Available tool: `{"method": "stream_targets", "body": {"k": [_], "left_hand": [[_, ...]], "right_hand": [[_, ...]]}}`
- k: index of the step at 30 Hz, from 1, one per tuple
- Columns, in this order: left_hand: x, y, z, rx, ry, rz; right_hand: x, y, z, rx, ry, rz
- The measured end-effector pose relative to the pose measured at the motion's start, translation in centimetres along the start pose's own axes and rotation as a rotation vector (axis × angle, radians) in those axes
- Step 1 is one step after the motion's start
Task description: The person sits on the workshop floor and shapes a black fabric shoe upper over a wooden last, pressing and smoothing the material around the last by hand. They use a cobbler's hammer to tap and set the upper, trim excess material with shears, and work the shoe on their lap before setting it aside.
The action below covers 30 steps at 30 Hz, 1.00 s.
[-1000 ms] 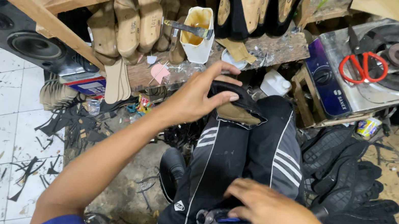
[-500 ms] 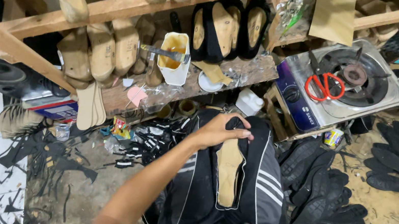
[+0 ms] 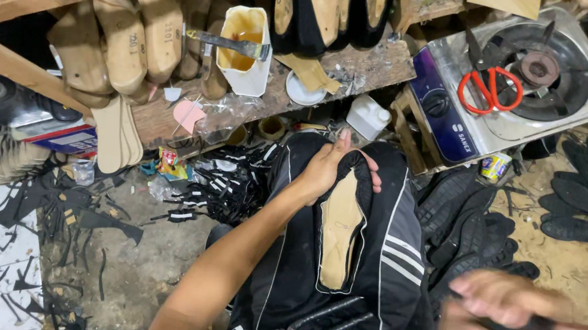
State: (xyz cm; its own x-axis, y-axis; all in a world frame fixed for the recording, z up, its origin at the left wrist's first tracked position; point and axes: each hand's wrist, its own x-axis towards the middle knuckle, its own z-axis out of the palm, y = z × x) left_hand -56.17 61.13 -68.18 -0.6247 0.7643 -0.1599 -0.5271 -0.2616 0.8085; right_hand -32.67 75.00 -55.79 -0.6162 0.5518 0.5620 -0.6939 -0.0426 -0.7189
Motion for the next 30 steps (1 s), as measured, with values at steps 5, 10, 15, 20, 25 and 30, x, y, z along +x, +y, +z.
{"method": "stream_targets", "body": {"k": [5, 10, 15, 20, 25, 30], "left_hand": [[-0.4, 0.2, -0.1, 0.167, -0.046, 0.189], [-0.8, -0.6, -0.1, 0.006, 0.012, 0.075], [-0.5, -1.1, -0.7, 0.226, -0.01, 0.199], [-0.5, -1.7, -0.8, 0.028, 0.008, 0.122], [-0.8, -1.2, -0.7, 0.058, -0.004, 0.113], [-1.2, -0.7, -0.1, 0.078, 0.04, 0.067]], "right_hand": [[-0.5, 5.4, 1.2, -0.961, -0.396, 0.597], [-1.6, 4.5, 1.3, -0.285, -0.069, 0.223], [1.6, 5.9, 2.3, -1.383, -0.59, 0.137], [1.2, 4.5, 2.7, -0.597, -0.184, 0.409], [0.4, 5.3, 3.0, -0.908, -0.291, 0.605], [-2.3, 4.3, 1.7, -0.596, -0.183, 0.319]]}}
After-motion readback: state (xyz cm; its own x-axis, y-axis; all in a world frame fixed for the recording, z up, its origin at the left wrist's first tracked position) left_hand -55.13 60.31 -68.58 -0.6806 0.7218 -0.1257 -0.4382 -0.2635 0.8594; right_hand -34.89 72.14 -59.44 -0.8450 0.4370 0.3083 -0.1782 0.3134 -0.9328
